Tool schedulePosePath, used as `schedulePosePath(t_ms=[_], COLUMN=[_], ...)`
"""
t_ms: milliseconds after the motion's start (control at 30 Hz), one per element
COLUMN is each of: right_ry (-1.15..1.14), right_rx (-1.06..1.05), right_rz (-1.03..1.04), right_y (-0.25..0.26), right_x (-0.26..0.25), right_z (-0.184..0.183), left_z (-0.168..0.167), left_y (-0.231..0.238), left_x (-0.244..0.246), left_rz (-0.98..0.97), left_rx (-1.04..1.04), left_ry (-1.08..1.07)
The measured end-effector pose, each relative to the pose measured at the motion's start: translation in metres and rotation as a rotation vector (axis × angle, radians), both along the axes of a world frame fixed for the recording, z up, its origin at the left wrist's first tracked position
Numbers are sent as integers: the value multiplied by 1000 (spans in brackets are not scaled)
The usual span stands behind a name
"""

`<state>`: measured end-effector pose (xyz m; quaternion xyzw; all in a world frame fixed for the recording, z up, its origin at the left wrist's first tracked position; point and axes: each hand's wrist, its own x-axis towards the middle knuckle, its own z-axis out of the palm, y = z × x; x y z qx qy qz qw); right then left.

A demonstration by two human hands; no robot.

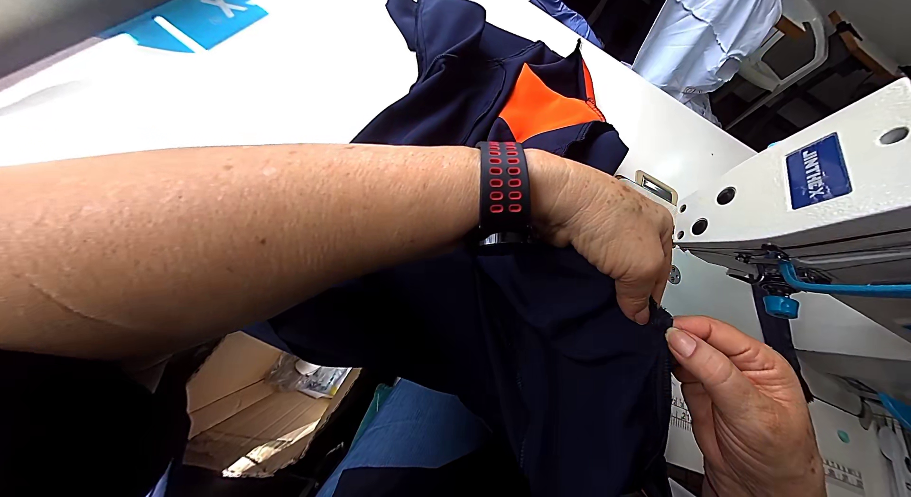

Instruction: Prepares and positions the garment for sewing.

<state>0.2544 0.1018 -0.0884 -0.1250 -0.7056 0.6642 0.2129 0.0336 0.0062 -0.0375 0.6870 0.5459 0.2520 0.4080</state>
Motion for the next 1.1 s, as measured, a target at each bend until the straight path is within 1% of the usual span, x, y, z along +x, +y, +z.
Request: schedulePosePath(t_ms=[167, 233, 333, 400, 500, 600, 700, 833, 967, 1100], right_ry=[1, -4, -38, -57, -29, -48, -63, -80, -77, -52], right_rx=[47, 131, 325, 444, 516, 458, 327, 164, 132, 134], right_rz=[11, 12, 32, 2, -78, -70, -23, -4, -53, -22], right_y=[1, 1, 1, -2, -3, -1, 0, 0, -3, -3], right_x=[1, 1, 5, 6, 5, 7, 10, 11, 11, 12], right_z=[-1, 0, 3, 3, 0, 3, 4, 6, 8, 5], left_z=[1, 1, 1, 0, -5, -5, -7, -6, -8, -8], left_y=[1, 2, 2, 2, 2, 1, 1, 2, 3, 4], left_x=[0, 1, 1, 2, 4, 3, 4, 6, 7, 9], left_rz=[-19, -9, 2, 2, 11, 1, -17, -16, -27, -19], left_rx=[-6, -25, -56, -50, -28, -14, 11, -7, 11, 49], left_ry=[18, 8, -3, -9, -52, -68, -87, -101, -179, -132])
